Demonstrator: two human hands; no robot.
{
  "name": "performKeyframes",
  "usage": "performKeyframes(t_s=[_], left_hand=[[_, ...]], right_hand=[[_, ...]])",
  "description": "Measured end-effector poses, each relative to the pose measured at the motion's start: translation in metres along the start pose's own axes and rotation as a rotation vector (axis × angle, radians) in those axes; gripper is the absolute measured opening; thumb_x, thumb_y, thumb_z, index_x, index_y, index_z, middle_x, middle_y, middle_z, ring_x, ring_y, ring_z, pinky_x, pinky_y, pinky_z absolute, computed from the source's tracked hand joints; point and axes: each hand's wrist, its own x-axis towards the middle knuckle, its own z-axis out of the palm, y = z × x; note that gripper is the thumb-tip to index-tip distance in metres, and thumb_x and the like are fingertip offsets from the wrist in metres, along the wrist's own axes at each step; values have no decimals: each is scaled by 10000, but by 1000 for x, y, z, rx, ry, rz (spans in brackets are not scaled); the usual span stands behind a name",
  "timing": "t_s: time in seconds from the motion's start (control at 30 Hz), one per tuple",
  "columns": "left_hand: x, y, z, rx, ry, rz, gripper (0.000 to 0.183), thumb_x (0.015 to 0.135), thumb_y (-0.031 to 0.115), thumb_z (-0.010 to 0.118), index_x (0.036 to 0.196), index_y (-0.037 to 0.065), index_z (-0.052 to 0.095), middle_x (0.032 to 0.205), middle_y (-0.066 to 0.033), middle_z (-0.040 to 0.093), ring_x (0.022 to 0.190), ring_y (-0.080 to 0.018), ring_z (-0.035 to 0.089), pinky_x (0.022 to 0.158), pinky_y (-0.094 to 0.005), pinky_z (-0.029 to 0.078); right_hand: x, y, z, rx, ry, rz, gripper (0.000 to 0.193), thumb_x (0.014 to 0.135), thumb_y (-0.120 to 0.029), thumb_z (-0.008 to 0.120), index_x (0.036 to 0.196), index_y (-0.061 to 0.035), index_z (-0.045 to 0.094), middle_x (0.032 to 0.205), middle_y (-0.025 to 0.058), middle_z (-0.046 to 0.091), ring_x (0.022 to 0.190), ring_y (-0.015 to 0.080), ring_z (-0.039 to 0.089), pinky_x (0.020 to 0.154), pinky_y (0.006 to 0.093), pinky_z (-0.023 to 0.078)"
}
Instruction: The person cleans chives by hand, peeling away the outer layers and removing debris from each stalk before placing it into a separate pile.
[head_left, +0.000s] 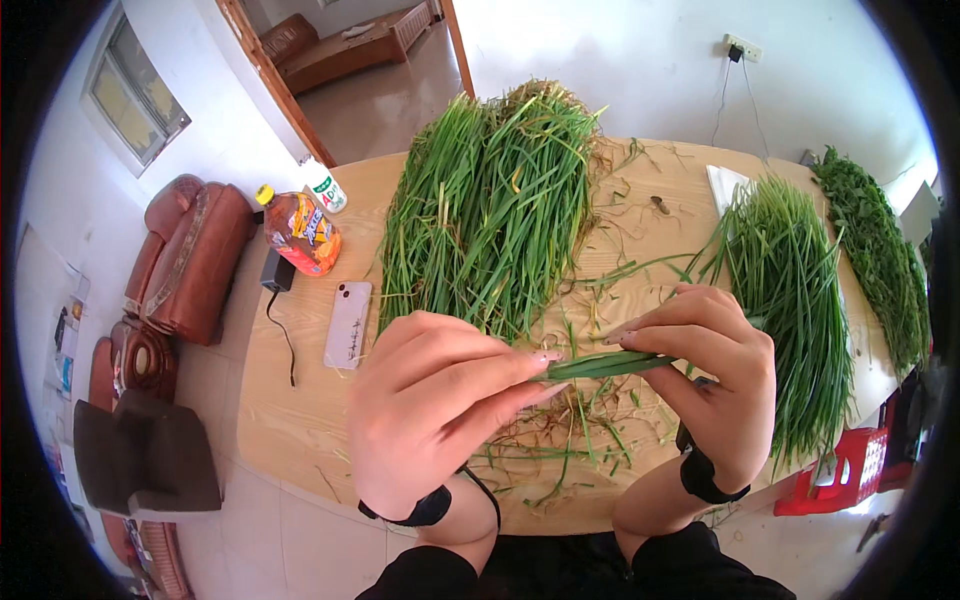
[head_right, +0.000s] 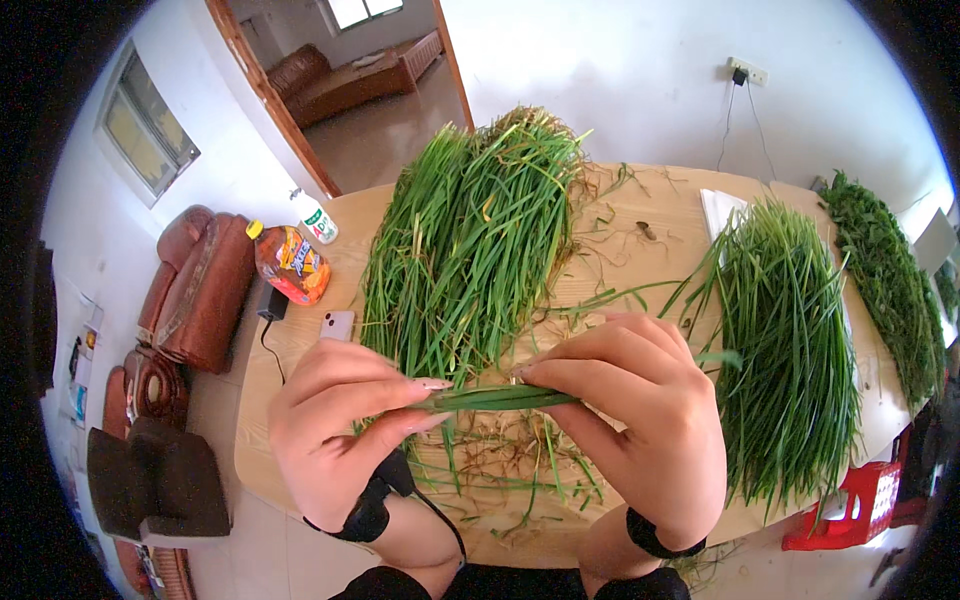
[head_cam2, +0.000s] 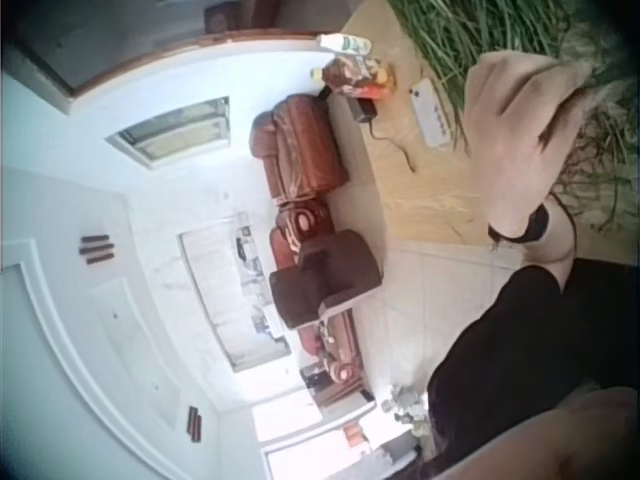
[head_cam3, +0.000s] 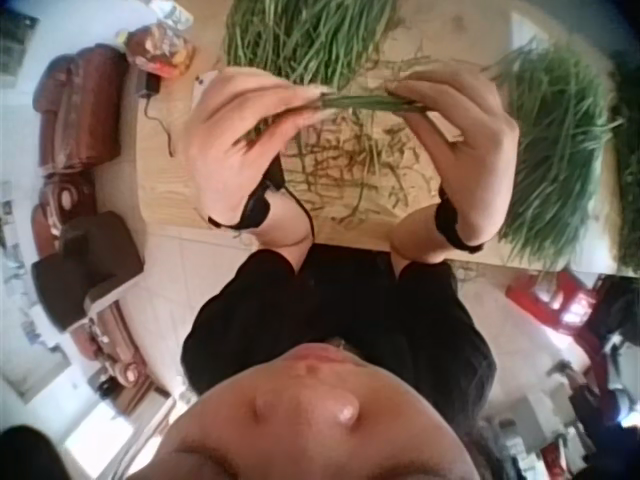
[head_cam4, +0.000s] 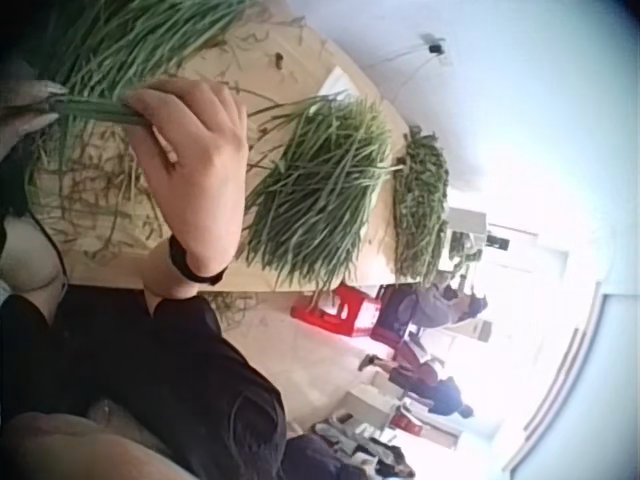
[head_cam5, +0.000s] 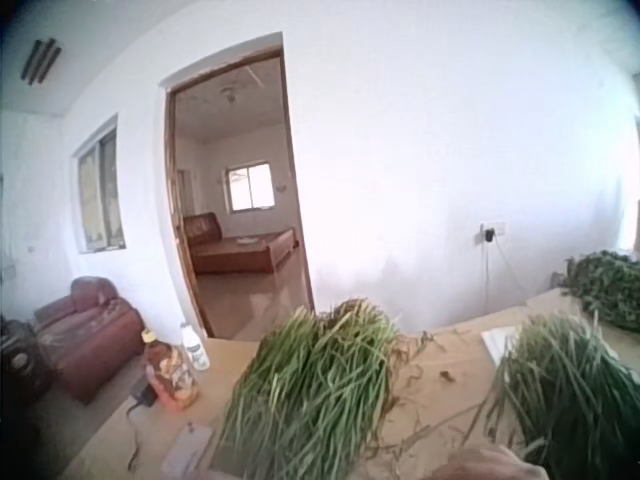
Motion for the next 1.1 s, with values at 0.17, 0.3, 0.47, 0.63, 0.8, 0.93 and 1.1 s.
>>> performKeyframes(t_s=[0.17,0.3,0.47,0.63,0.8,0.93,1.1], left_hand=[[-3,-13,-6,12,-7,35,204,614,10,699,809,-9,645,731,-74,598,631,-177,515,618,-276,440],[2,-18,12,-102,306,46,205,609,14,719,802,13,651,687,-56,627,620,-158,540,552,-251,381],[13,-16,24,-67,559,0,189,622,-77,681,792,-14,628,712,-99,632,634,-172,562,559,-250,414],[7,-7,33,-321,435,-78,224,628,-92,678,833,-26,615,770,-110,633,672,-172,590,590,-261,452],[15,7,38,-375,419,-338,219,659,-28,692,863,-12,614,766,-77,617,652,-126,555,589,-233,432],[15,0,36,-291,235,-272,170,667,-6,688,826,-1,625,704,-68,596,607,-125,520,556,-226,400],[18,-5,29,-133,106,-97,89,660,-3,681,736,15,638,634,-70,559,549,-170,482,495,-256,357]], right_hand=[[0,-4,1,117,-47,98,320,551,-70,711,866,-66,660,759,64,580,723,243,543,696,335,430],[5,-9,-5,-254,280,-188,436,612,-239,710,939,18,580,817,143,576,802,249,549,645,323,442],[-5,-26,5,403,113,49,536,828,-475,456,857,53,548,630,75,572,539,147,507,501,246,378],[17,-27,53,886,270,432,226,853,-147,553,988,32,580,647,39,571,546,65,507,499,194,388],[14,-22,42,1017,244,404,202,885,-115,499,998,31,579,642,16,560,539,41,490,484,180,370],[15,-20,37,982,253,464,193,876,-101,511,981,41,588,624,10,556,520,43,486,474,182,365],[17,-23,36,828,283,456,154,856,-76,529,926,39,603,623,24,560,499,54,484,461,193,365]])
